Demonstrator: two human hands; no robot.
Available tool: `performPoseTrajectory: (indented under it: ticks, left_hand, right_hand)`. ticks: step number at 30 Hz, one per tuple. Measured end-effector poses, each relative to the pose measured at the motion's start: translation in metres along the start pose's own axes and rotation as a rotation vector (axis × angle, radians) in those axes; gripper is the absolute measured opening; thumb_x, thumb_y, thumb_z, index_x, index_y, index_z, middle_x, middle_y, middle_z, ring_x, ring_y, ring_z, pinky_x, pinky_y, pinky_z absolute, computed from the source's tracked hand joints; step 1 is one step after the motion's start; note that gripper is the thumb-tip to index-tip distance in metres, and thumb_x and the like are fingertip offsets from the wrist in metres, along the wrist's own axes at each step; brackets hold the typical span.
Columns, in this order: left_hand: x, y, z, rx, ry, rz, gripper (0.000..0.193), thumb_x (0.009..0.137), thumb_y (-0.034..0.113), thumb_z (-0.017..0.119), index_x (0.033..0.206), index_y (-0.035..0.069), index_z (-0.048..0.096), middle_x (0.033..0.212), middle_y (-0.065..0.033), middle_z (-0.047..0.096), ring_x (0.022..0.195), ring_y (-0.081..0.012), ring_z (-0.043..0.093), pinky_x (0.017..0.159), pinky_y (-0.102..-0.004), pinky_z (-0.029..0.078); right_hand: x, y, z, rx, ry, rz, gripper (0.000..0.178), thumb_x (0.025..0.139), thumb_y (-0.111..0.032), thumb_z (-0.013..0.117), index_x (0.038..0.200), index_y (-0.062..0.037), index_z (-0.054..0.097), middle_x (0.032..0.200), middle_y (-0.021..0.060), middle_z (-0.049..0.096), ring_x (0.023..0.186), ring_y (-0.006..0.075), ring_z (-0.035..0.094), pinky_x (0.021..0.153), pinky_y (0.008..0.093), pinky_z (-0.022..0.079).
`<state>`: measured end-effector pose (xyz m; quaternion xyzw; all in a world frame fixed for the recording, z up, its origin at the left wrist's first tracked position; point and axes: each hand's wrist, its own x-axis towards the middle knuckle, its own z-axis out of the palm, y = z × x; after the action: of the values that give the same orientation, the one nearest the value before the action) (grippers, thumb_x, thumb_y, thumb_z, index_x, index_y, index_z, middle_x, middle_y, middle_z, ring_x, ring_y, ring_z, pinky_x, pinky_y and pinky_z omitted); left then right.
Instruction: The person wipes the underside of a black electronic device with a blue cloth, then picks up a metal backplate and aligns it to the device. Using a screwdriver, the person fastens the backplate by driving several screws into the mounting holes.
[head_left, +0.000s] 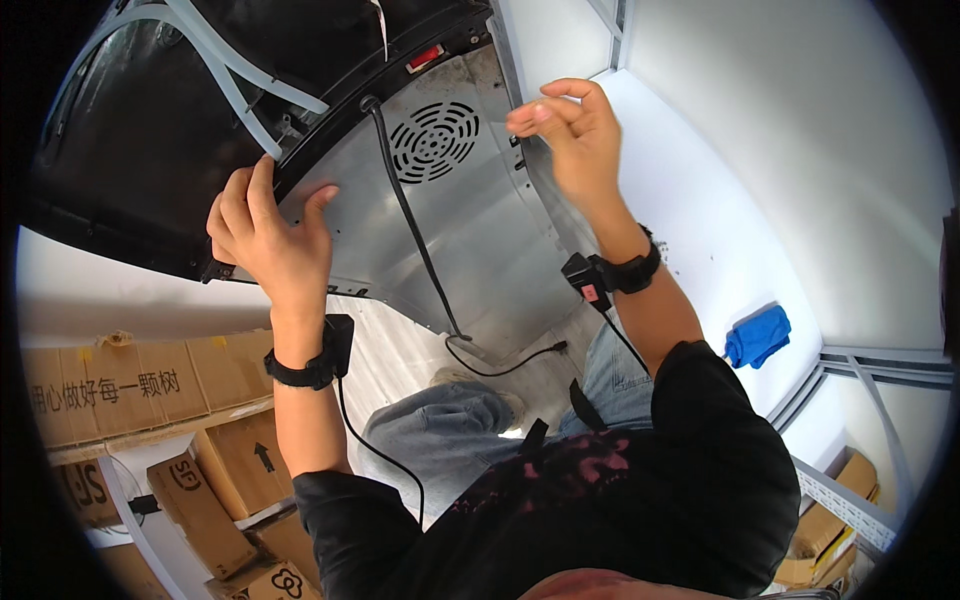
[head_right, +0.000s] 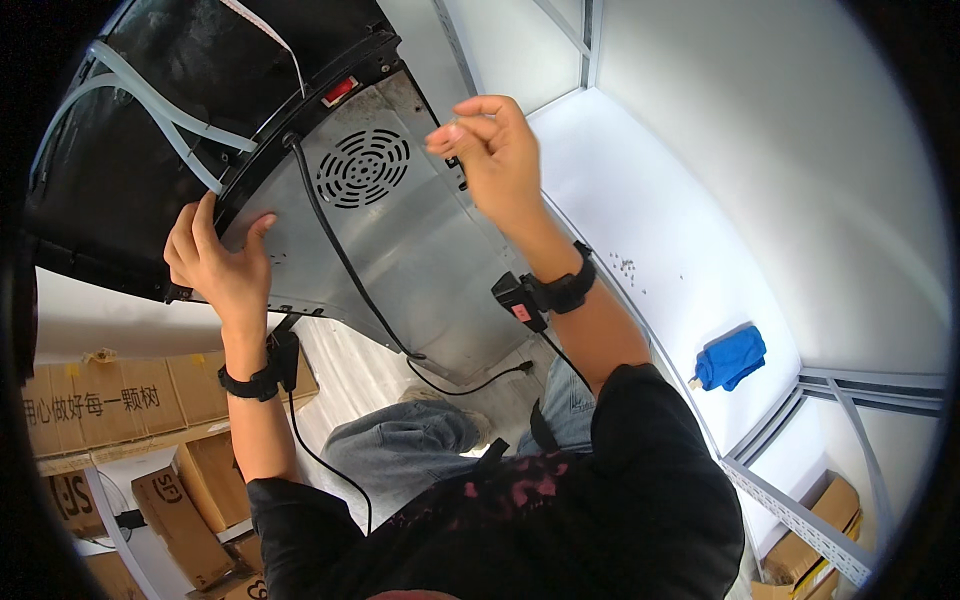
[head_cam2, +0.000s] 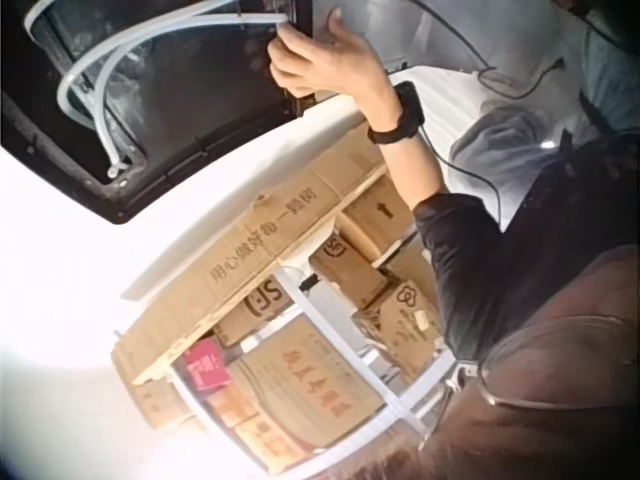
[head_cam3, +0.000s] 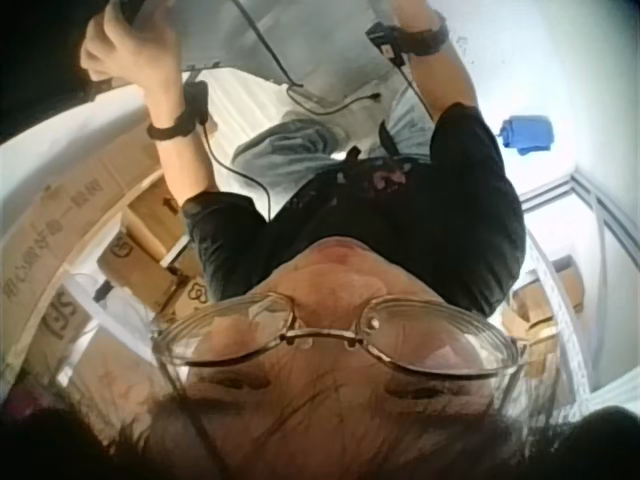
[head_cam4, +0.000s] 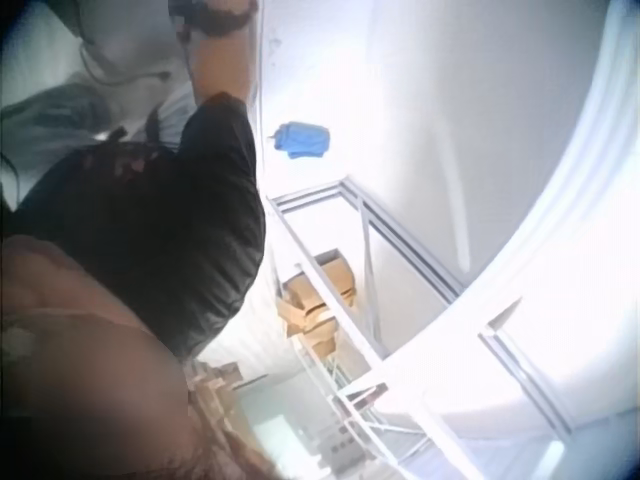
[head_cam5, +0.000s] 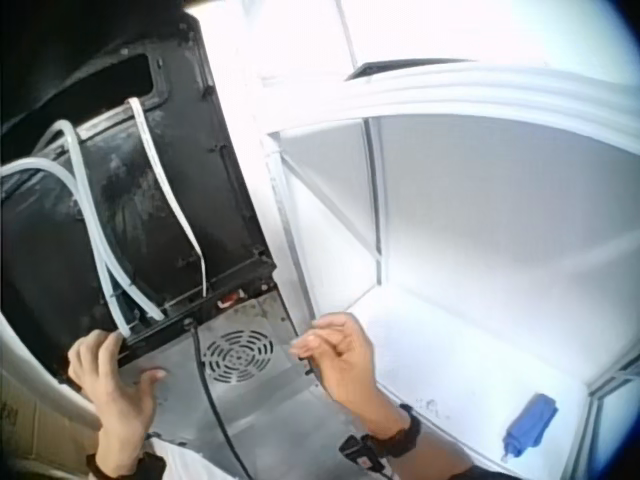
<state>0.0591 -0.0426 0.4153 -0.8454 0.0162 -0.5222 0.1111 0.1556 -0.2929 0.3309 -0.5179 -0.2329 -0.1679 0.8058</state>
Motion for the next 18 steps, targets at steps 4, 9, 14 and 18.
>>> performPoseTrajectory:
  ticks: [4,9,14,18]
  left_hand:
    - [0.000,0.000,-0.001,0.000,0.003,0.003,0.066,0.058,0.036,0.083,0.113,0.009,0.059,0.111,-0.0049,0.055,0.106,-0.0256,0.045,0.090,-0.0378,0.032]
    - [-0.001,0.001,-0.001,-0.002,-0.003,-0.001,0.066,0.058,0.035,0.084,0.113,0.009,0.059,0.112,-0.0049,0.055,0.107,-0.0256,0.045,0.091,-0.0378,0.030]
    - [-0.001,0.001,-0.001,0.007,-0.002,0.001,0.067,0.058,0.034,0.084,0.114,0.009,0.058,0.113,-0.0043,0.055,0.108,-0.0252,0.044,0.091,-0.0376,0.030]
    - [-0.001,0.000,0.000,-0.014,0.016,0.007,0.067,0.058,0.035,0.084,0.114,0.009,0.058,0.113,-0.0041,0.055,0.107,-0.0250,0.045,0.091,-0.0378,0.030]
  right_hand:
    - [0.003,0.021,0.016,0.059,0.033,-0.007,0.016,0.091,-0.004,0.054,0.103,0.0015,0.045,0.086,0.0140,0.068,0.080,0.0159,0.066,0.074,0.0272,0.053]
    - [0.008,0.032,0.031,0.028,0.175,-0.027,0.011,0.087,-0.003,0.062,0.095,0.0025,0.057,0.087,0.0123,0.068,0.078,0.0141,0.064,0.072,0.0240,0.052]
    - [0.013,0.034,0.038,-0.001,0.293,-0.028,0.007,0.082,-0.002,0.068,0.088,-0.0006,0.065,0.076,0.0018,0.065,0.070,0.0068,0.060,0.063,0.0189,0.048]
    - [0.011,0.032,0.041,-0.031,0.341,-0.037,0.008,0.081,-0.003,0.069,0.088,-0.0009,0.065,0.074,0.0013,0.064,0.067,0.0065,0.059,0.060,0.0186,0.047]
